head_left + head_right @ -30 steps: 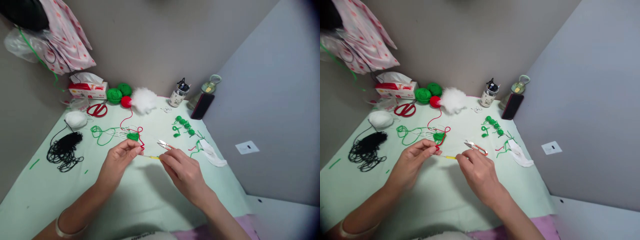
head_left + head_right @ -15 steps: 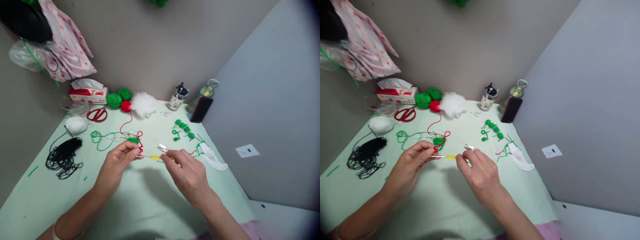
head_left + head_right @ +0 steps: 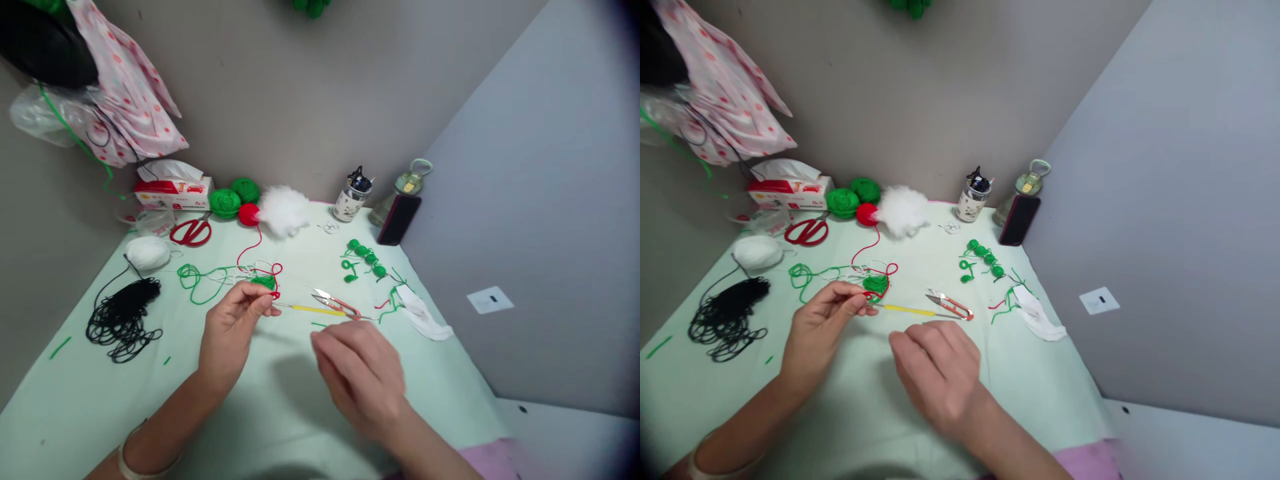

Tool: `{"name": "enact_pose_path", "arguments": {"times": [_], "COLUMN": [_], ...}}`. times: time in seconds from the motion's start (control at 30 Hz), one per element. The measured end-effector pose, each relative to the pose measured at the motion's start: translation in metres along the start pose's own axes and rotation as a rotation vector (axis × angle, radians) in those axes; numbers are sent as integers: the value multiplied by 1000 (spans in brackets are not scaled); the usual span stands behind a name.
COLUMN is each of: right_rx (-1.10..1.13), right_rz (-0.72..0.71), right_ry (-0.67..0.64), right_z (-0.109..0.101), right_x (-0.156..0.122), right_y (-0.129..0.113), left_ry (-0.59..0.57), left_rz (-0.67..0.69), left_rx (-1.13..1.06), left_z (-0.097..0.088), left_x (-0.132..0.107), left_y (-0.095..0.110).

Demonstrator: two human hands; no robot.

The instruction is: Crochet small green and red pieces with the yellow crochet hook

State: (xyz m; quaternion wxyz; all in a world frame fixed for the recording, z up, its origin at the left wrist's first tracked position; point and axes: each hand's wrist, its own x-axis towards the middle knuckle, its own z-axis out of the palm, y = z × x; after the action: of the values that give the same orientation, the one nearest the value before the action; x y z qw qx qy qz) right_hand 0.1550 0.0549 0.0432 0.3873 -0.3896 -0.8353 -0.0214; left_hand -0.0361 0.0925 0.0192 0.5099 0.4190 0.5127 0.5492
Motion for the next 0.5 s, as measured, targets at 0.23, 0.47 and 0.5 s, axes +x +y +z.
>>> {"name": "enact_pose_path", "arguments": {"times": [0.23,0.47,0.5], "right_rx": [939,830,791], "right_rz": [822,701,670], "right_ry": [-56,275,294], "right_z": [40,32,31], "right_x": [1,2,2], "right_y": [3,-3,-4], "left_ry": [-56,-136,-137], "left_rz": [-90,-190,-192], "left_rx": [-90,-238,-250], "left_z": [6,9,9], "left_x": [-5,-7,-7], "left_y": [-5,-9,-9]}}
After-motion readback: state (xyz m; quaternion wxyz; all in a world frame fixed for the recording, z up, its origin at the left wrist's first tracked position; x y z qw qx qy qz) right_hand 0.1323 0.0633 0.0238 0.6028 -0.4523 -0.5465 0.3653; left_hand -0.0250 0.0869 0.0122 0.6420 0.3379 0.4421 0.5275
